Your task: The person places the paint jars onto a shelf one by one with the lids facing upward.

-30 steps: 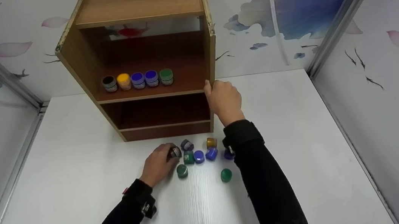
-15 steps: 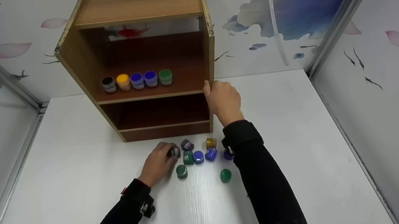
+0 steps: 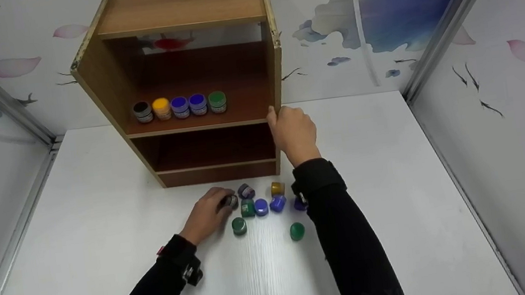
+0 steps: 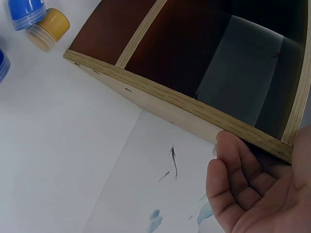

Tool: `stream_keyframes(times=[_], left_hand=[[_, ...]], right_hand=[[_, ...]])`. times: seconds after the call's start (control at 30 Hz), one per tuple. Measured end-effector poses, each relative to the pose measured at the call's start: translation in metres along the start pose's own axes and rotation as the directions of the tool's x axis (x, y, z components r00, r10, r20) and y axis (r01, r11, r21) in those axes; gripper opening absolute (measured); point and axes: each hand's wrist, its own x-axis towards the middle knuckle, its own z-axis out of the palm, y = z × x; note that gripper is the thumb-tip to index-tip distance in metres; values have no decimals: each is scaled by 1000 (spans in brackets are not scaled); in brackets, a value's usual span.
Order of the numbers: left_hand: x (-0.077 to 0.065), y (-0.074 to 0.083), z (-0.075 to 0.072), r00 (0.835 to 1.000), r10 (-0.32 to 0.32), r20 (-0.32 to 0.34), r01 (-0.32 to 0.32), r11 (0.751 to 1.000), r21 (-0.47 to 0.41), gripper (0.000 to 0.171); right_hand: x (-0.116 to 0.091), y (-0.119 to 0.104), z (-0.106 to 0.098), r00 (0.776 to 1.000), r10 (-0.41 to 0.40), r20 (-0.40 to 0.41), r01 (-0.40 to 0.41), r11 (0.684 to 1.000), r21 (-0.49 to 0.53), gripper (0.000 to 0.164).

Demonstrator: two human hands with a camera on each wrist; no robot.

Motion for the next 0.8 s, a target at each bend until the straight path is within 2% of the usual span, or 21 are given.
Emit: stream_keyframes(times=[0.33,0.63,0.8], left_hand=[[1,1,-3,999,27,30,-26,998,-49,26],[4,-2,-5,997,27,69,-26,999,-21,34],[5,-1,-10,994,68,82,-68,998,-2,30]], right_hand=[[1,0,0,1000,-5,-3,5,1000,1,56],[1,1,1,1000,-9,-6,9,1000,-3,55],[1,1,1,1000,-10,-13,10,1000,-2,56]])
